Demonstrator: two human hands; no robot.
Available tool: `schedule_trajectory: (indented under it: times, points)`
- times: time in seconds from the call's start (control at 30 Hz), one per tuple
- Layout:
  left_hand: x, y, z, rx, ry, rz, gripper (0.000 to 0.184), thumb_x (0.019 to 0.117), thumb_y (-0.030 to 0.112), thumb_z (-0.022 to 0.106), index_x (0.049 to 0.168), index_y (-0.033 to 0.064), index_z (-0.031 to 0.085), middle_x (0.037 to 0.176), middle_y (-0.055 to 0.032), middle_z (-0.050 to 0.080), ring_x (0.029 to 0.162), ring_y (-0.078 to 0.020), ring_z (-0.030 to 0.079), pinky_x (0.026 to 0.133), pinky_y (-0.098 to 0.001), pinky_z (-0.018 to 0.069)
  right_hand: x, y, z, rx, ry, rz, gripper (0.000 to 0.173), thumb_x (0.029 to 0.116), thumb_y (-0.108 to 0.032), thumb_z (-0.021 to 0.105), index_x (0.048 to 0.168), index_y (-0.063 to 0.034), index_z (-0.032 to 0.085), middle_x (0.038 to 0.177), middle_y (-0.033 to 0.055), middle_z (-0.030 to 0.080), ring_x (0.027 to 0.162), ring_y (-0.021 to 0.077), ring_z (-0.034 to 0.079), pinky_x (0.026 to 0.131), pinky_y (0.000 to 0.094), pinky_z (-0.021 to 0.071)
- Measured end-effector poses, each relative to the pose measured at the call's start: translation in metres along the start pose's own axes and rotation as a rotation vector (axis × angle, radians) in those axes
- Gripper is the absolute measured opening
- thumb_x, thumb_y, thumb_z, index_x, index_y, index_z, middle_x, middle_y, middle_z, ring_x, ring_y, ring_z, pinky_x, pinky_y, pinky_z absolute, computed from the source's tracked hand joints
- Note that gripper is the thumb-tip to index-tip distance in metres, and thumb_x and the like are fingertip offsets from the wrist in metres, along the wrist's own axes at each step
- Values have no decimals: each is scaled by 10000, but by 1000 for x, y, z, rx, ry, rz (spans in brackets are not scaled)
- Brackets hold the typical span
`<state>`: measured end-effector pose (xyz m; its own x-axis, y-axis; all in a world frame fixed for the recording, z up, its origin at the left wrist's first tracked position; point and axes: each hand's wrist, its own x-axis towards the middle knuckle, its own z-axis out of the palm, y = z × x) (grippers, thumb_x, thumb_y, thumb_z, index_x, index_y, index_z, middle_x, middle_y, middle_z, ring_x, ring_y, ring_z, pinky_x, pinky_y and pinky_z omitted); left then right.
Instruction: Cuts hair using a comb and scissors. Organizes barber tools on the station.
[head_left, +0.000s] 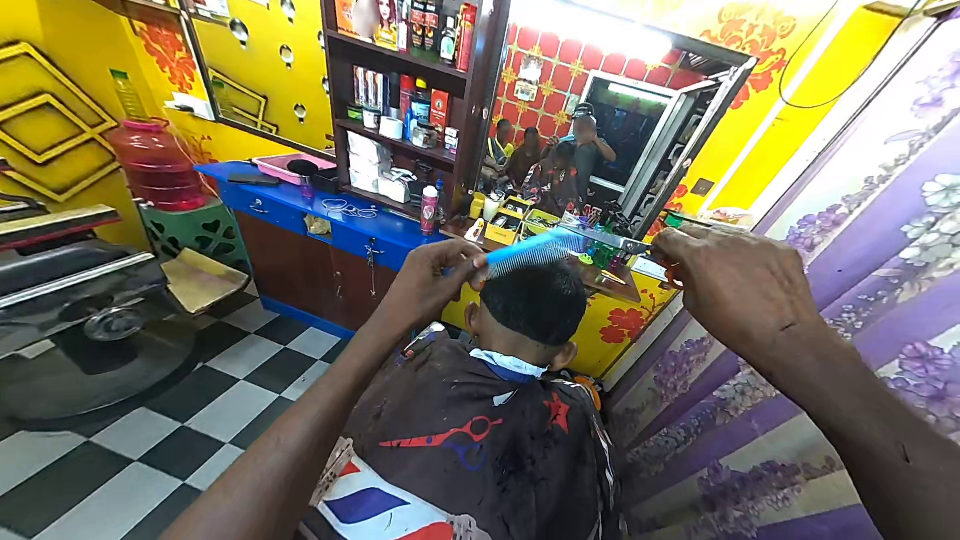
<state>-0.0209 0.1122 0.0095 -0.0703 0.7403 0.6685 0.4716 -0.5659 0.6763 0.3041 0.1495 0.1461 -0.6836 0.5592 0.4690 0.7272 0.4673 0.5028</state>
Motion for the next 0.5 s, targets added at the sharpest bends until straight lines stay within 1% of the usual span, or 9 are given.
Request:
schedule_trajectory:
  times: [0.07, 0.13, 0.17, 0.23, 0.27, 0.3, 0.37, 0.43, 0.5]
  points:
    - [-8, -2, -6, -2, -107, 17, 204, 1048, 220, 580, 1106, 74, 711, 778, 10, 700, 599, -73, 615, 543, -239, 518, -6, 5, 4, 1, -24, 9, 227, 879, -1, 742, 1079, -109, 724, 976, 96, 728, 836, 339, 711, 626, 509, 546]
    - [-27, -7, -9, 97, -107, 85, 210, 1040, 227, 579, 1116, 89, 718, 820, 33, 712, 642, -50, 634, 591, -240, 548, -14, 9, 7, -1, -37, 22, 229, 874, -6, 748, 1071, -120, 729, 963, 87, 728, 822, 335, 708, 613, 507, 542]
    - [-39, -8, -8, 180, -88, 135, 222, 1039, 256, 579, 1113, 107, 725, 833, 59, 722, 666, -30, 642, 634, -253, 555, -17, 11, 9, -5, -27, 15, 227, 868, 5, 744, 1059, -117, 730, 950, 90, 726, 817, 336, 708, 606, 505, 538]
    - [-64, -13, -4, 287, -64, 208, 277, 1030, 333, 572, 1107, 137, 753, 899, 92, 736, 768, -23, 631, 805, -366, 490, -21, 15, 11, -8, -8, -15, 220, 861, 21, 751, 1043, -101, 732, 938, 102, 727, 814, 338, 711, 614, 505, 535]
    - [-75, -16, -1, 306, -58, 237, 297, 1024, 370, 569, 1094, 162, 769, 956, 102, 740, 831, -20, 636, 856, -391, 468, -22, 19, 12, -5, -5, -45, 222, 854, 20, 764, 1043, -89, 727, 944, 105, 727, 830, 335, 712, 650, 505, 540]
    - [-83, -19, 2, 319, -65, 257, 310, 1019, 413, 563, 1098, 204, 778, 1034, 114, 738, 930, -21, 645, 905, -403, 455, -21, 23, 13, -3, -11, -76, 239, 849, 13, 776, 1060, -86, 724, 970, 102, 729, 867, 330, 713, 713, 507, 546]
    - [-93, -25, 4, 287, -88, 267, 310, 994, 463, 602, 1163, 263, 768, 1157, 124, 709, 1080, -40, 622, 971, -414, 438, -17, 30, 14, -16, -10, -146, 260, 841, 28, 780, 1067, -85, 719, 1002, 97, 735, 909, 324, 713, 817, 517, 544]
    - [-93, -27, 7, 223, -58, 235, 324, 950, 448, 678, 1209, 271, 759, 1215, 119, 695, 1151, -60, 604, 1000, -395, 448, -11, 33, 12, -48, -7, -219, 287, 832, 53, 772, 1075, -93, 724, 1003, 91, 744, 914, 318, 720, 883, 524, 531]
    - [-88, -26, 9, 182, 7, 199, 332, 924, 387, 723, 1211, 223, 761, 1214, 85, 696, 1146, -90, 607, 979, -360, 477, -4, 35, 8, -75, -37, -292, 295, 837, -10, 798, 1102, -120, 731, 1028, 70, 747, 936, 296, 714, 931, 529, 507]
